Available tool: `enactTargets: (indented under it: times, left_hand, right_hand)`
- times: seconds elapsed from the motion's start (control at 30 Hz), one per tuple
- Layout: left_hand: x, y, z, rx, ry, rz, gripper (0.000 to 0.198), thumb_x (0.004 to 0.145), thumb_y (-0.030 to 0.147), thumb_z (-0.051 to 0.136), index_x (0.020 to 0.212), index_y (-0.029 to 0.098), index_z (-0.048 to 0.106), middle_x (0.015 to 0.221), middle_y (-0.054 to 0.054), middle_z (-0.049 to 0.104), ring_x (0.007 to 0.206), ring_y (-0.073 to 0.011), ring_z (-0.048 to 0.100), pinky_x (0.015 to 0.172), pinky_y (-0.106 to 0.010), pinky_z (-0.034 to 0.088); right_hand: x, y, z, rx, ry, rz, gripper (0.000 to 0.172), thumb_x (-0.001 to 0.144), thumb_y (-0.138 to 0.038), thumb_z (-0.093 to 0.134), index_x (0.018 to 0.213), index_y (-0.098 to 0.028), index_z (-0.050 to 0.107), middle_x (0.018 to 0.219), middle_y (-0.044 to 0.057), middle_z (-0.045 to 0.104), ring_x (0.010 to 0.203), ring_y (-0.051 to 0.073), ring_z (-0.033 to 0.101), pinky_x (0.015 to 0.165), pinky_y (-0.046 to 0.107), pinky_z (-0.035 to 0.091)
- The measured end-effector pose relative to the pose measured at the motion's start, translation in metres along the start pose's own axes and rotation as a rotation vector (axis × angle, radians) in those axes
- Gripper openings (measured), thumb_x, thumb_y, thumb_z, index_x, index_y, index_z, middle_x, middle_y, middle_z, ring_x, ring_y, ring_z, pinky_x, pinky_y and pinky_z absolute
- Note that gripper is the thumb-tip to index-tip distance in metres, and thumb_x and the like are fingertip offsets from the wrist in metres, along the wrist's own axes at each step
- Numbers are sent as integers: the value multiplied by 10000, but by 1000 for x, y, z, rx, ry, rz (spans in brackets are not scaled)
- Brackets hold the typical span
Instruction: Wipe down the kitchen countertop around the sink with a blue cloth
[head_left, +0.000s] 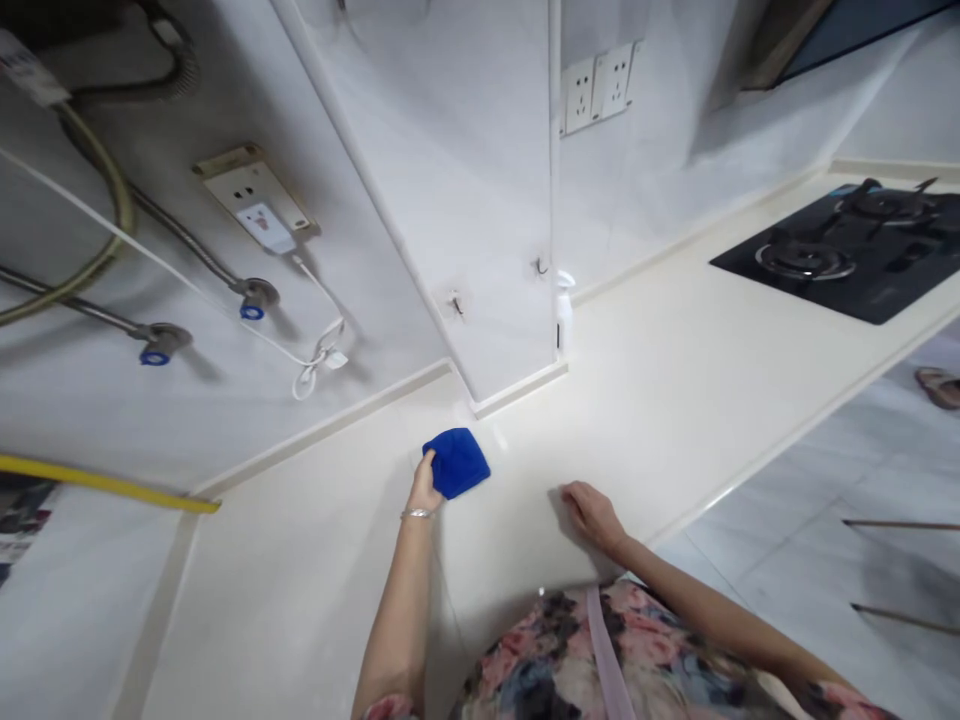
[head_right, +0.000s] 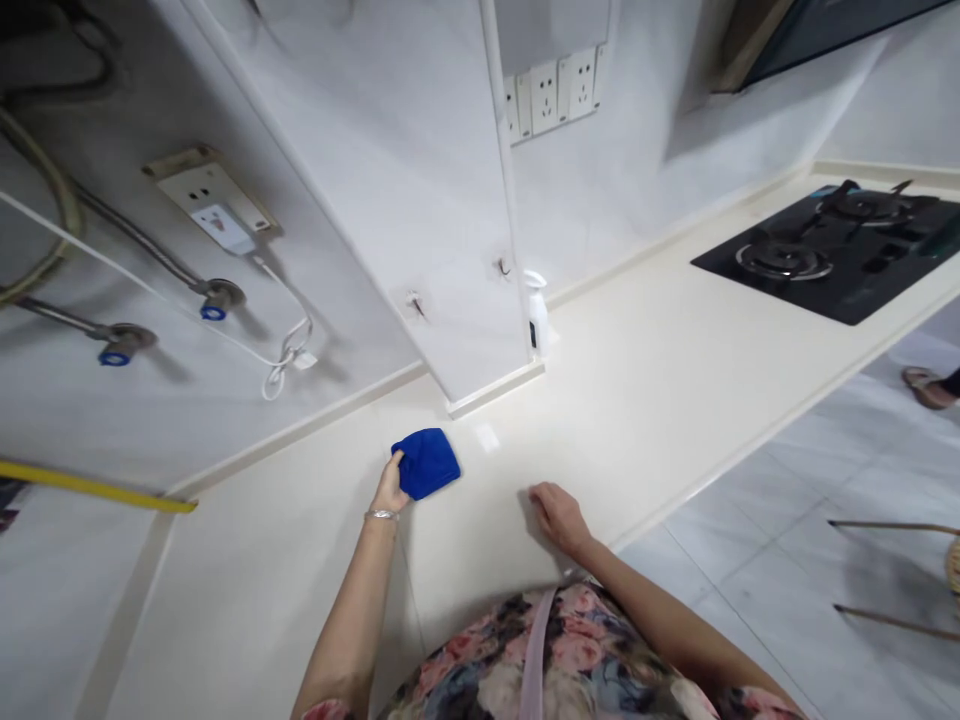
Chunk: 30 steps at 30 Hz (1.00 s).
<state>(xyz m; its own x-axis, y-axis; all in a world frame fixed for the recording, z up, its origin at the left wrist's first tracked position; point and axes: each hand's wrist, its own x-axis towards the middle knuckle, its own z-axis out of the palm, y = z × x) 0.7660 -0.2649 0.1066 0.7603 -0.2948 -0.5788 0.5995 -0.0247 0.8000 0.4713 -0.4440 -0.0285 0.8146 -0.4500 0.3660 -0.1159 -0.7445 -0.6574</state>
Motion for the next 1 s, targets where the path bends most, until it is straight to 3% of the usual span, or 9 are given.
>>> enactTargets:
  times: [0.13, 0.37, 0.47, 0.57, 0.7, 0.87, 1.0]
  left_hand:
    - [-2, -7, 2, -61, -109, -57, 425, 854, 485, 740, 1116, 151, 762, 980, -130, 822, 1010, -310, 788, 984, -452, 636]
    - [-1, -55, 48, 21, -218, -48, 431, 886, 558, 688, 1000, 154, 785, 1020, -126, 822, 1077, -317, 766, 1033, -460, 606]
    - [-5, -74, 58, 139, -248, -12, 414, 875, 535, 724, 1016, 150, 781, 1093, -140, 815, 1158, -309, 741, 1076, -439, 573]
    - [-8, -82, 55, 280, -276, 76, 442, 855, 537, 767, 1104, 172, 774, 1204, -124, 797, 1232, -297, 707, 1133, -419, 524]
    - [-11, -92, 48, 507, -221, 214, 521, 768, 377, 872, 1234, 184, 740, 1264, -116, 777, 1285, -322, 666, 1224, -462, 428]
    - [-17, -113, 41, 659, -173, 319, 496, 878, 348, 734, 1338, 165, 691, 1303, -131, 763, 1284, -329, 665, 1226, -506, 425]
    - [-24, -126, 33, 661, -216, 365, 491, 925, 387, 654, 1365, 172, 689, 1411, -136, 714, 1373, -335, 618, 1257, -513, 393]
  right_hand:
    - [0, 1, -1, -7, -20, 7, 246, 904, -89, 436, 997, -228, 616, 909, 74, 694, 871, 213, 632, 827, 308, 520]
    - [3, 0, -5, 10, -55, 23, 272, 865, -55, 446, 1002, -229, 605, 926, 67, 684, 888, 209, 621, 861, 304, 507]
    - [5, -1, -5, 41, -42, 34, 304, 832, -30, 438, 991, -228, 606, 918, 65, 683, 881, 204, 621, 859, 295, 507]
    - [6, -1, -5, 40, -31, 63, 298, 832, -36, 446, 980, -230, 618, 915, 60, 692, 881, 202, 630, 875, 298, 514]
    - [5, 0, -3, 32, -10, 127, 288, 836, -68, 446, 977, -231, 637, 925, 53, 711, 898, 203, 656, 894, 310, 526]
    - [8, -5, 1, 32, 41, 235, 365, 860, -126, 424, 1133, -216, 649, 1032, 51, 754, 874, 191, 689, 885, 325, 553]
    - [15, -15, 1, 94, 43, 447, 474, 877, -244, 474, 1336, -219, 590, 1143, 33, 763, 784, 166, 679, 845, 329, 564]
